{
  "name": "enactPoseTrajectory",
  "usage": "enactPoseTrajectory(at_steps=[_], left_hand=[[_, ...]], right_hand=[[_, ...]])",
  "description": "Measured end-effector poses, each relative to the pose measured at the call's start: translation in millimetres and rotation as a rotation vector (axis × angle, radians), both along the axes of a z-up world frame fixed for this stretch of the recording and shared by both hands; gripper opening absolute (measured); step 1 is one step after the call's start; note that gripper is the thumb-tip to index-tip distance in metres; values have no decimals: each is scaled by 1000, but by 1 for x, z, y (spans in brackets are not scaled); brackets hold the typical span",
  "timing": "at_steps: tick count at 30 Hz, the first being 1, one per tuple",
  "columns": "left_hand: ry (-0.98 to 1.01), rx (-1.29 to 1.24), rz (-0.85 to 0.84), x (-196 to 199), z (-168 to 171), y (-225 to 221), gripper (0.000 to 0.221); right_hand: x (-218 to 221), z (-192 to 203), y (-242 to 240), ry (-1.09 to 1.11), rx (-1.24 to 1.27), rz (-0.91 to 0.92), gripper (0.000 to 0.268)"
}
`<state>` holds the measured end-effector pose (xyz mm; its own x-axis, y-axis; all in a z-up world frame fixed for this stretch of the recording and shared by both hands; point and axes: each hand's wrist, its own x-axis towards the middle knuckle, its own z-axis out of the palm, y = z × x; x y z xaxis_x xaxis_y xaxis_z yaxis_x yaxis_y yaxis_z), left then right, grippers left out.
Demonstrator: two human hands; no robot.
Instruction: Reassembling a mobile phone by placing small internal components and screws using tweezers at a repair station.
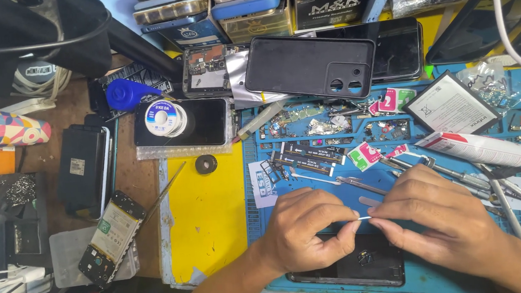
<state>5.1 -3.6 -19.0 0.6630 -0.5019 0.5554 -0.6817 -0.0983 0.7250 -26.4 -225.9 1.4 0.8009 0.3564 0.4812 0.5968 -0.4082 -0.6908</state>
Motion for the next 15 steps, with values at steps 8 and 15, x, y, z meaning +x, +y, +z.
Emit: enactPoseTrajectory(at_steps=[8,15], left_hand=[[-19,-13,12,1,1,1,9],[-26,-36,3,-1,-3,2,25]], right_hand=[[1,3,-1,-29,-29,-30,13],[5,-3,-17,-54,-86,-177,11]])
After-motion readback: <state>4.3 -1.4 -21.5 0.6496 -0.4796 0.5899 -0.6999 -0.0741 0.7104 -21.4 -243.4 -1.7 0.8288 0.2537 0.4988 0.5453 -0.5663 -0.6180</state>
